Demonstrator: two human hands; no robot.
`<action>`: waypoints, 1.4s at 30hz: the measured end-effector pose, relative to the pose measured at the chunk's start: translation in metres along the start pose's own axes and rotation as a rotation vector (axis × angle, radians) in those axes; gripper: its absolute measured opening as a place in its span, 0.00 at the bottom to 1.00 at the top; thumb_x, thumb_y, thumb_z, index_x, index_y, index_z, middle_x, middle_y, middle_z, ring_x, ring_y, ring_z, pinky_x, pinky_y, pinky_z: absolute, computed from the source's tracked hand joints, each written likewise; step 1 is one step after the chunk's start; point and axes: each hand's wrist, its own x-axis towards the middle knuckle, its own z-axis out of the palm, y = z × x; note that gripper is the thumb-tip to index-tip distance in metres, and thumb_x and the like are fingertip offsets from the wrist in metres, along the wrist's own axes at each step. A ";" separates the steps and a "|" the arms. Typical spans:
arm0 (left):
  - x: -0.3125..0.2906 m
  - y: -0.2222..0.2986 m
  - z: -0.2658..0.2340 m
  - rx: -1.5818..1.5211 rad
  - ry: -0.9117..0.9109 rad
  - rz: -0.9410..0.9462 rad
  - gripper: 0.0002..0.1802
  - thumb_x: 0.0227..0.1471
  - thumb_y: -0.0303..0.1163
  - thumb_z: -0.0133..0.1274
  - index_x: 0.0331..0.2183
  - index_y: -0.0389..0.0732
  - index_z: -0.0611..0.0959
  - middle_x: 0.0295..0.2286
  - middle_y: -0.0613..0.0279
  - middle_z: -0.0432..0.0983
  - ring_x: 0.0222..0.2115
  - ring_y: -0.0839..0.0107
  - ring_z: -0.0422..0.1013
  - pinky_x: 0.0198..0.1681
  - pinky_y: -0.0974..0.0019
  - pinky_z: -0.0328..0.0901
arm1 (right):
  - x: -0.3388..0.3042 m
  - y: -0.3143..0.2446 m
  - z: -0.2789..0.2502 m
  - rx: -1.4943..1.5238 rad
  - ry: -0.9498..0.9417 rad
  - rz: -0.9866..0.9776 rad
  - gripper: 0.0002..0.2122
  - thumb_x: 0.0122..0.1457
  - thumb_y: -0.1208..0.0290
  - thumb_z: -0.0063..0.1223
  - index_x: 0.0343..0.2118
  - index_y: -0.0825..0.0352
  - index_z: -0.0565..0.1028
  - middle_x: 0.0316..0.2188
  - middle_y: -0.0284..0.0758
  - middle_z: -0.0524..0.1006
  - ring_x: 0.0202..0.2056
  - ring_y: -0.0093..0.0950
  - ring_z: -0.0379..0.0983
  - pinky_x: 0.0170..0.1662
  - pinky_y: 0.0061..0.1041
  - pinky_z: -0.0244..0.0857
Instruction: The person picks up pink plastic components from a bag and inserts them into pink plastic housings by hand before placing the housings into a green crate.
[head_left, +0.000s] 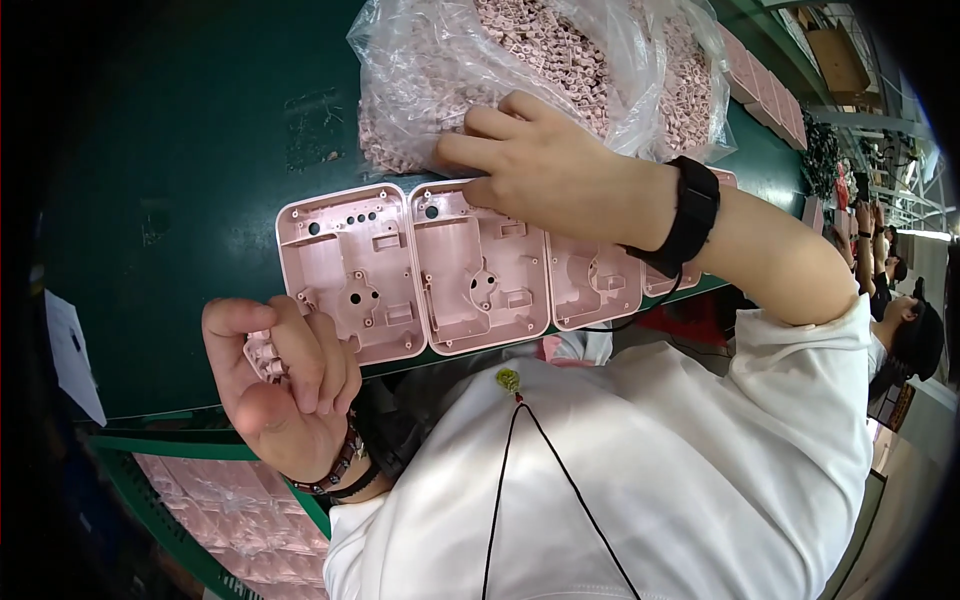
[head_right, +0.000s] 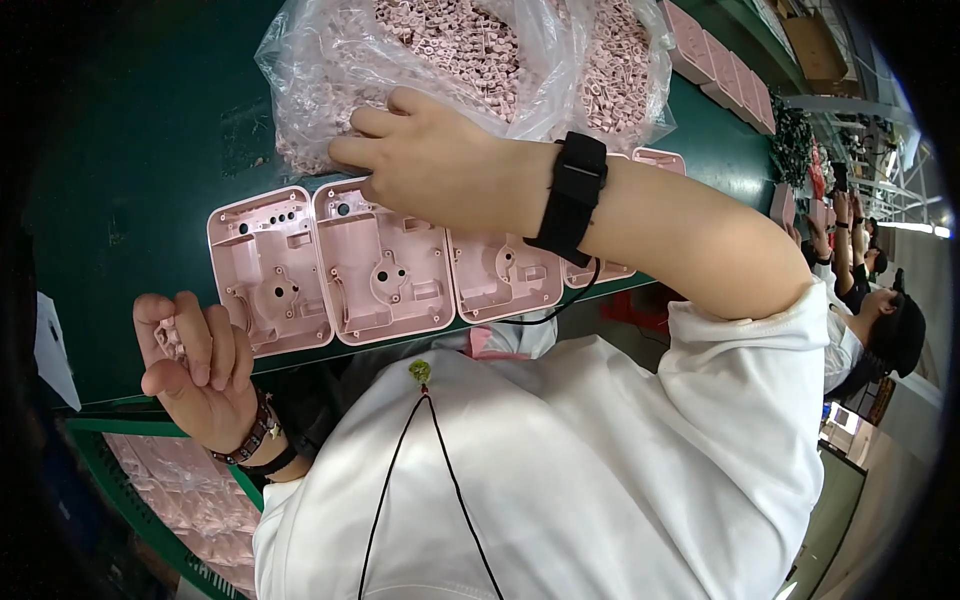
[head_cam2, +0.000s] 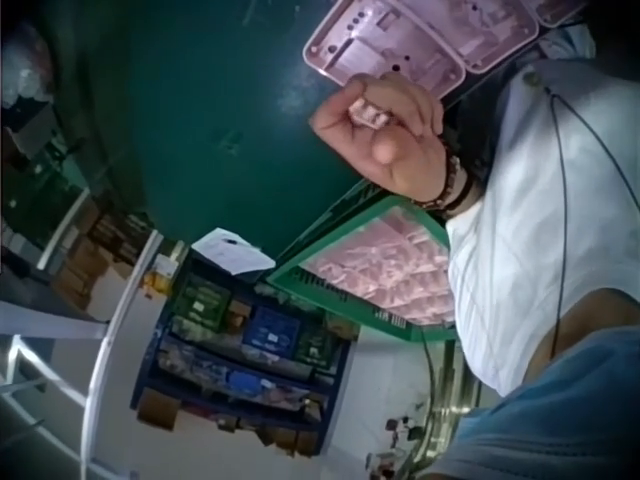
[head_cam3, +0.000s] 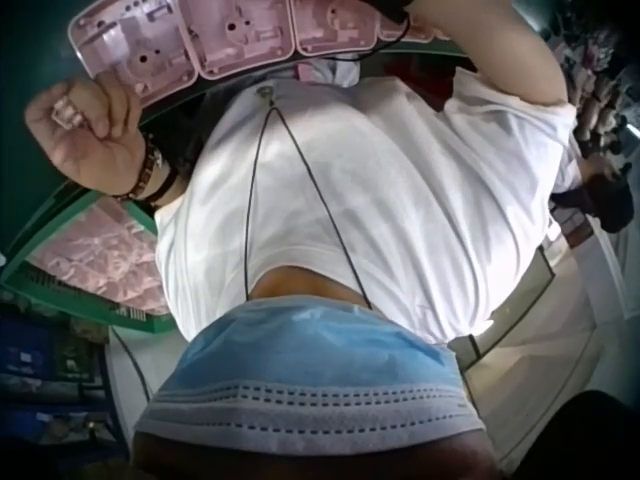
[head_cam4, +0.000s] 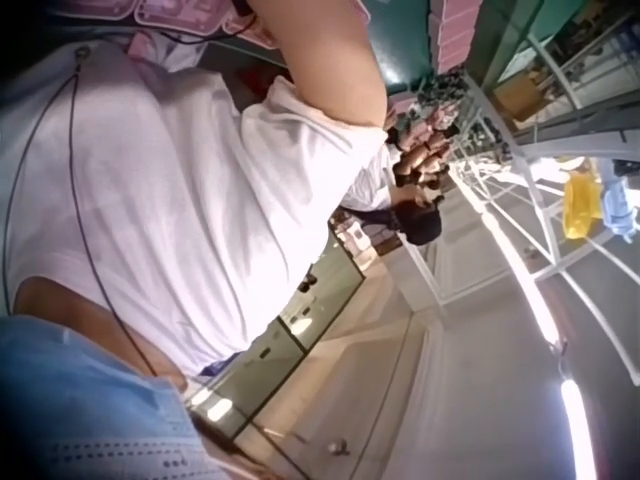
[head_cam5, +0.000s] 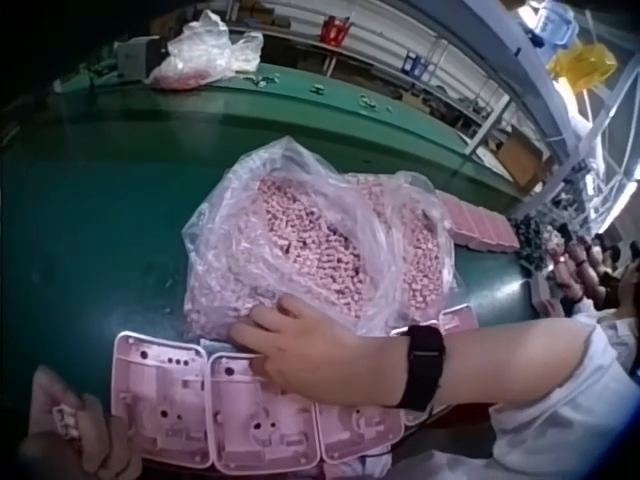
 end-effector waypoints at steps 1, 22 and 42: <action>0.000 -0.001 0.001 0.017 -0.009 -0.002 0.29 0.48 0.53 0.50 0.40 0.38 0.65 0.15 0.69 0.56 0.11 0.83 0.49 0.10 0.80 0.47 | 0.000 0.000 0.000 0.004 0.005 0.006 0.04 0.42 0.68 0.51 0.21 0.58 0.77 0.35 0.26 0.66 0.40 0.23 0.61 0.43 0.22 0.55; -0.009 -0.004 0.022 -0.178 -0.138 -0.469 0.28 0.57 0.48 0.37 0.44 0.30 0.66 0.16 0.71 0.56 0.12 0.84 0.48 0.13 0.80 0.46 | -0.024 -0.048 -0.059 0.509 0.454 0.209 0.12 0.39 0.76 0.58 0.30 0.64 0.74 0.33 0.33 0.69 0.36 0.33 0.66 0.38 0.30 0.57; -0.017 -0.005 0.035 -0.177 -0.067 -0.316 0.21 0.47 0.35 0.57 0.39 0.31 0.71 0.23 0.66 0.70 0.18 0.86 0.61 0.21 0.81 0.56 | 0.004 -0.059 -0.047 0.795 0.688 0.033 0.13 0.36 0.79 0.60 0.28 0.61 0.76 0.30 0.30 0.68 0.30 0.28 0.62 0.33 0.24 0.55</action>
